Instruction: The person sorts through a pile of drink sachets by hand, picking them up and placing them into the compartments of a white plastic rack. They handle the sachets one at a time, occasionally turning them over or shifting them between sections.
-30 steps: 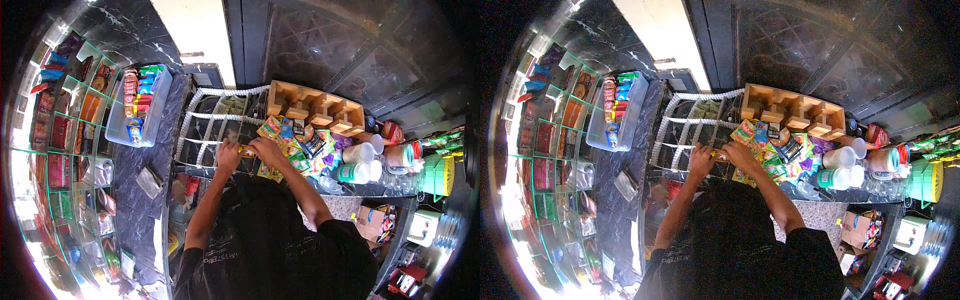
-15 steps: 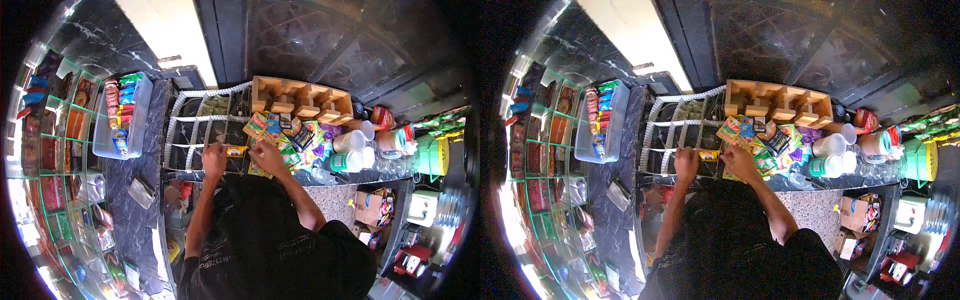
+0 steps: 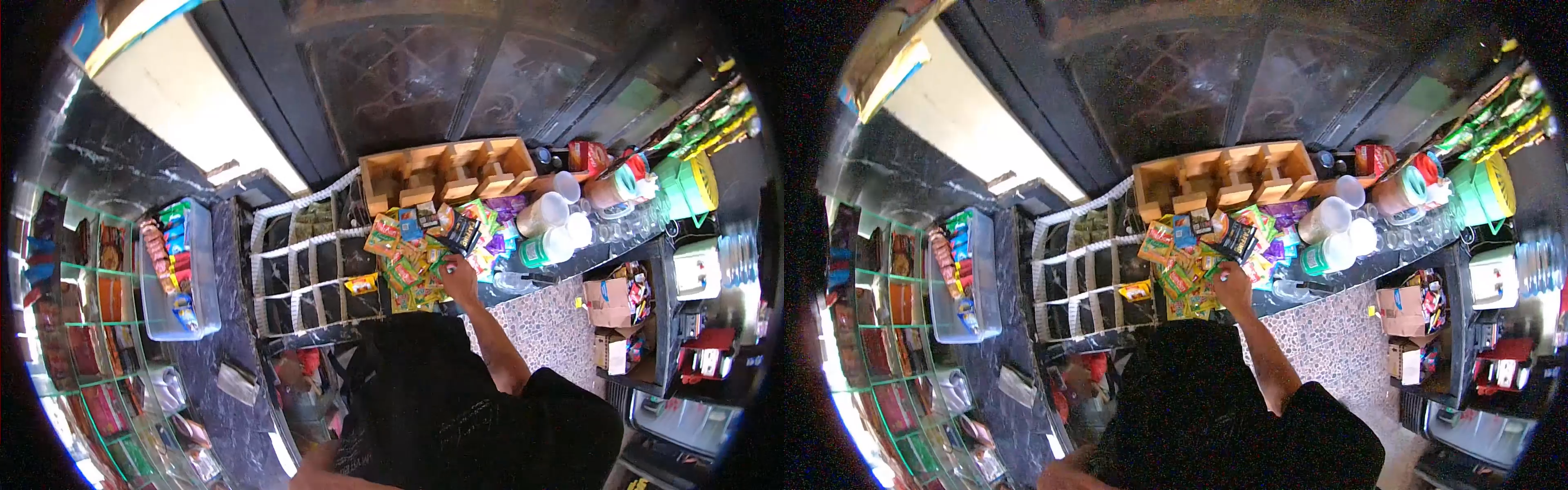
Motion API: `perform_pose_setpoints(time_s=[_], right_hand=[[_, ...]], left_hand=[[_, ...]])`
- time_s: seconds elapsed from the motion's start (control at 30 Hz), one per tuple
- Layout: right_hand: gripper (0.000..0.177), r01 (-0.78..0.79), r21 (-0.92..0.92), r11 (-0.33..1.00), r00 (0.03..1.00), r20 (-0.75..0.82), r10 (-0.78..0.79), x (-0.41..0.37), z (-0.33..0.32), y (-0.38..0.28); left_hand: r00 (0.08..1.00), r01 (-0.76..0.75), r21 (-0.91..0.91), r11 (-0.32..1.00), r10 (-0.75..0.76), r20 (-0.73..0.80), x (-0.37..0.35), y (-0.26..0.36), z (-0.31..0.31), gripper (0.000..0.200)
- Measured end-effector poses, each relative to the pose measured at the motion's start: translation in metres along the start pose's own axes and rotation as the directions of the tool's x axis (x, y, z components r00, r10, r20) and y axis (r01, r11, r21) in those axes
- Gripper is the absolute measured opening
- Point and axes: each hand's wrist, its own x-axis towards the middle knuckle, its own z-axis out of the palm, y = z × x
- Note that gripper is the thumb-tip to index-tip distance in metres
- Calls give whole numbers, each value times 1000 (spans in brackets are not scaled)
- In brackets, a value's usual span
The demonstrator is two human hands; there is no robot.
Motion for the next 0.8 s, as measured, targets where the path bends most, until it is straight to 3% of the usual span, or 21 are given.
perform_pose_setpoints(time_s=[0.07, 0.13, 0.17, 0.33, 0.43, 0.5, 0.6, 0.73, 0.77, 0.8], right_hand=[[37, 24, -24, 999, 997, -69, -26, 2, 7, 7], [43, -128, 105, 986, 987, -86, 137, 3, 3, -8], [44, -246, 271, 930, 964, -29, 263, 2, -3, -19], [37, -391, 408, 825, 919, 134, 370, 14, -2, -12], [33, -331, 414, 848, 943, 159, 291, 14, 11, -11], [28, -187, 354, 917, 982, 56, 178, 12, 20, -11], [28, -46, 230, 972, 998, 61, 33, 9, 18, -25], [30, 192, 202, 960, 977, 57, -207, 3, 9, -71], [35, 292, 115, 949, 951, 65, -301, 5, 15, -73], [35, 296, 118, 948, 950, 66, -305, 5, 18, -82]], left_hand=[[1000, -24, -15, 1000, 24, -1, 2, -3, -2, 8], [999, -37, -15, 999, 37, -1, 2, -5, -3, 8], [999, -46, -27, 999, 46, 2, 3, -6, -3, 9], [998, -60, -47, 997, 60, -8, 0, -10, -6, 11], [998, -61, -41, 997, 60, -25, -2, -11, -6, 13], [997, -68, -33, 997, 67, -27, -2, -11, -7, 14], [996, -83, -28, 996, 83, -32, -2, -11, -5, 16], [996, -88, -17, 996, 88, -31, -1, -8, -2, 19], [995, -91, -15, 996, 90, -34, -2, -8, -2, 20], [995, -94, -13, 996, 93, -32, -1, -7, -2, 20]])
